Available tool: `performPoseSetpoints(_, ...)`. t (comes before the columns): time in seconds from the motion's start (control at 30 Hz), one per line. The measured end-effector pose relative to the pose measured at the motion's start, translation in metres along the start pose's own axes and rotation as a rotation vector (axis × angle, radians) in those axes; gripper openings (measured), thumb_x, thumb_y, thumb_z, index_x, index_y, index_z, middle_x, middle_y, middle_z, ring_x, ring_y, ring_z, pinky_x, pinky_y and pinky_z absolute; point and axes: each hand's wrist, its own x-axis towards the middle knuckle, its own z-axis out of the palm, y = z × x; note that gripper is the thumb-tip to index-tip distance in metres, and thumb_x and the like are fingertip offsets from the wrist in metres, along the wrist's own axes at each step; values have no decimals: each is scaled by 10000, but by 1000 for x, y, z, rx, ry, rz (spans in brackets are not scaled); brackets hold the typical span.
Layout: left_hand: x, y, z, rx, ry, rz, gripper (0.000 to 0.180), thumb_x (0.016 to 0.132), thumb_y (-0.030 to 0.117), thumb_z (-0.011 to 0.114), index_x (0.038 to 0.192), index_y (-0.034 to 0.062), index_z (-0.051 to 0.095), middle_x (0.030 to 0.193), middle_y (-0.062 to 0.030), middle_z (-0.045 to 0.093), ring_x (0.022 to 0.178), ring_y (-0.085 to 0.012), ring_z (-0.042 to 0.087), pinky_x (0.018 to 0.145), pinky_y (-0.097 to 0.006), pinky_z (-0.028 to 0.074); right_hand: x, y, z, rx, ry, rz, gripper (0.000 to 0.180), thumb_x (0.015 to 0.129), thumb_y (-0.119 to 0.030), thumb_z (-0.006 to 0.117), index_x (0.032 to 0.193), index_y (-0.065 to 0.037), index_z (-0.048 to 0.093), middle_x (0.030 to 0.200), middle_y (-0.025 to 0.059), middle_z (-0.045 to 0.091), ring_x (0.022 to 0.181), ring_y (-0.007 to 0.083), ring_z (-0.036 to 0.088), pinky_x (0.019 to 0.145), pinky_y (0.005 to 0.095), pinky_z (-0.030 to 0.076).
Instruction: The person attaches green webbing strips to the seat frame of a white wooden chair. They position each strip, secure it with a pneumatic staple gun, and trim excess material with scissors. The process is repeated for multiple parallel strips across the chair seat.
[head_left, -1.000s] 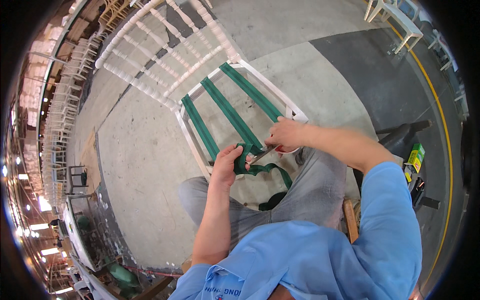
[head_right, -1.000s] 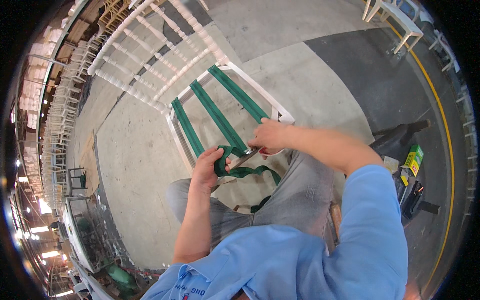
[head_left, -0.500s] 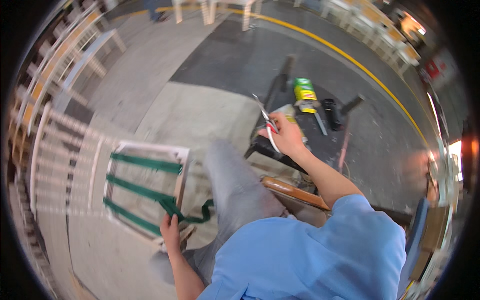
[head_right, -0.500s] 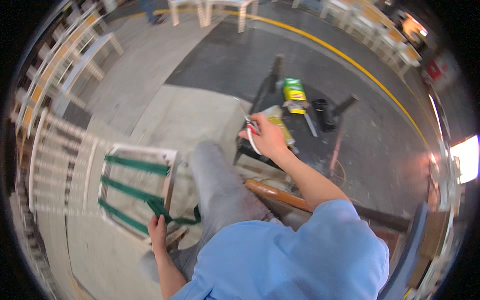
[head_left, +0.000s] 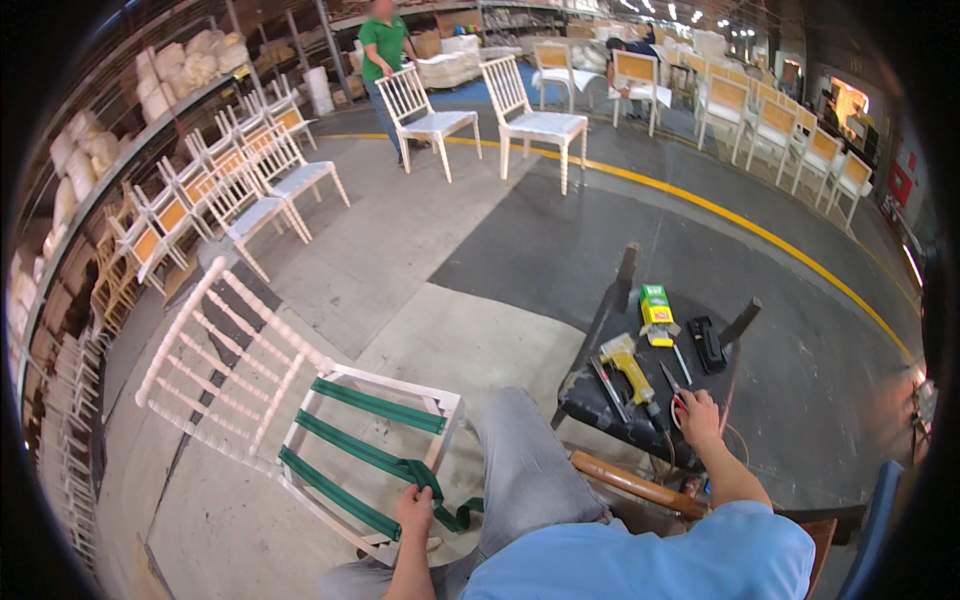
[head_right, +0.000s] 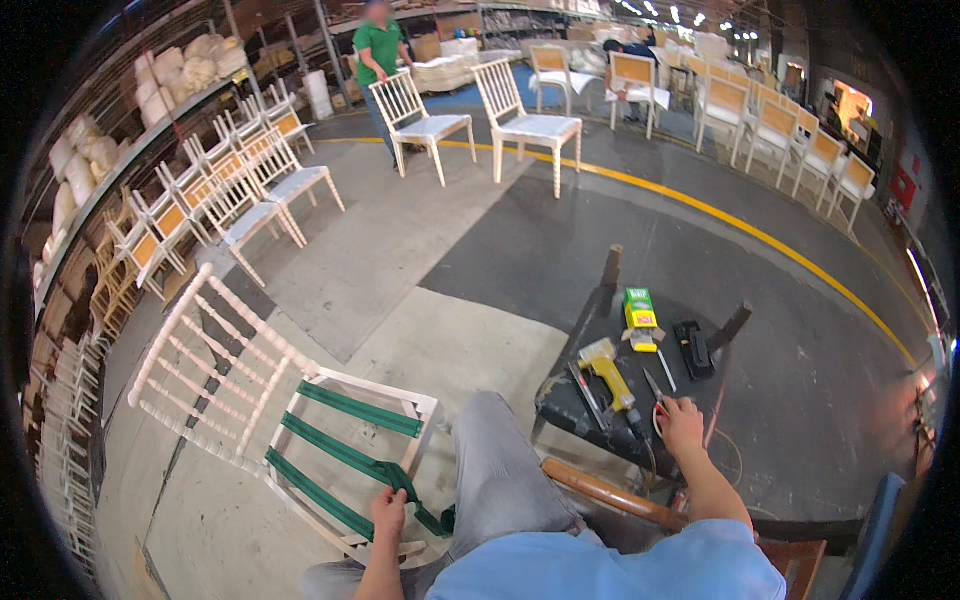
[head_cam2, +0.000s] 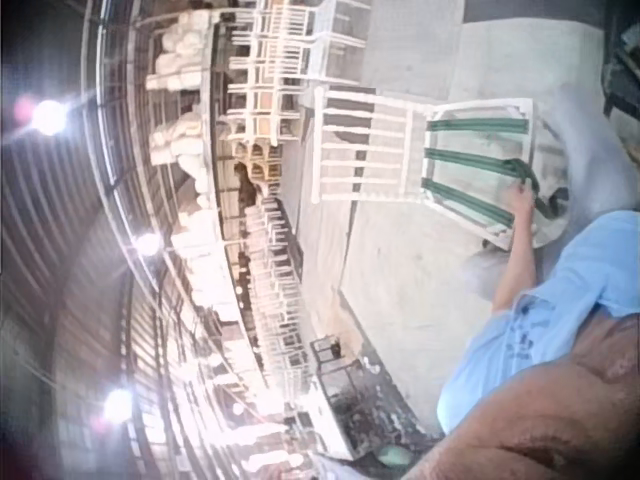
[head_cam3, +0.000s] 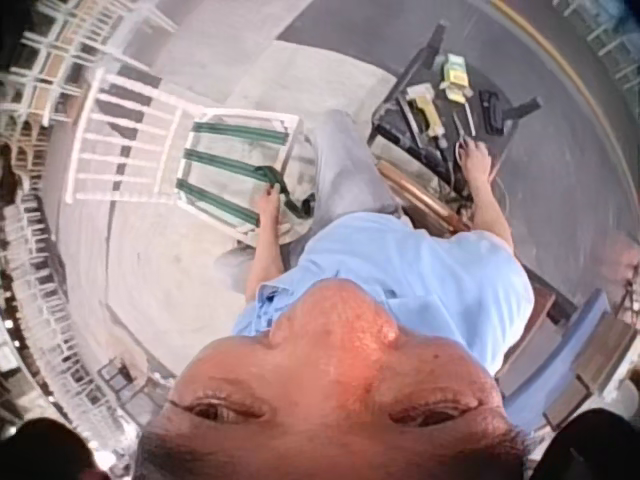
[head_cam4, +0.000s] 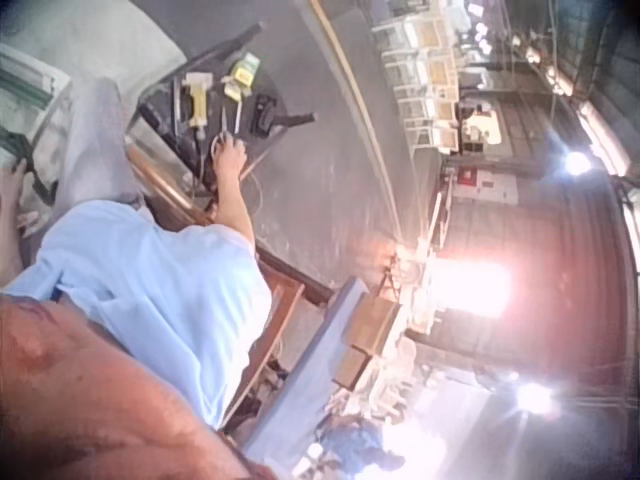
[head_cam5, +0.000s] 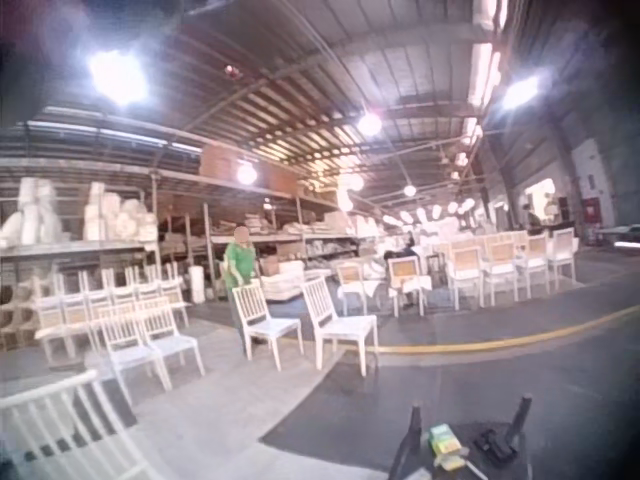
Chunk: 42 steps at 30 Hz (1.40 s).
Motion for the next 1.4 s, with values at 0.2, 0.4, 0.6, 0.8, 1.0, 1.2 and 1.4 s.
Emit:
performPoseSetpoints(0.2,-28,4,6,-138,-95,-31,333,923,301,760,1043,-9,743,846,-122,715,802,-230,685,763,-386,522,25,-43,-24,77,122,-73,382,848,-118,784,1228,-100,748,1172,137,651,1121,365,632,931,478,510)
performPoseSetpoints(0.4,-43,48,-6,-280,136,42,267,973,241,742,942,-23,717,742,-43,656,708,-126,587,690,-323,482,56,-223,-15,727,-235,-321,337,898,-235,822,1181,-64,756,1122,142,759,1035,280,738,906,415,586)
performPoseSetpoints(0.6,-59,171,-103,-596,264,298,176,1021,128,733,894,9,713,779,85,589,735,-33,496,635,-239,394,-9,-422,-1,1123,-1147,-797,490,943,-291,838,1343,-70,663,1239,61,746,1133,157,673,1016,351,528)
performPoseSetpoints(0.8,-72,201,-227,-705,721,505,140,1085,123,648,1013,24,716,886,36,689,787,-32,578,712,-222,466,-64,-458,26,1110,-1469,-878,260,962,-227,806,1146,-52,753,1066,33,768,1020,157,679,934,353,529)
performPoseSetpoints(1.0,-73,175,-227,-914,834,463,158,1110,101,587,1142,-17,688,1006,-27,726,855,-74,641,767,-254,526,-61,-425,71,247,-1308,-1111,432,924,-221,802,1338,-127,721,1195,142,763,1114,295,720,978,411,537)
performPoseSetpoints(1.2,-80,176,-215,-855,724,428,165,1087,86,610,1153,-27,711,1076,-43,733,939,-88,644,834,-234,512,-61,-458,53,694,-1121,-1102,687,867,-348,831,1486,-140,620,1341,233,693,1247,410,659,1087,460,508)
performPoseSetpoints(1.4,-62,178,-187,-882,574,386,133,1071,103,659,1160,14,703,996,20,709,926,-38,617,777,-214,490,-52,-500,1,1189,-1046,-937,367,993,-236,783,1261,-11,672,1124,61,747,1042,182,673,925,350,541)
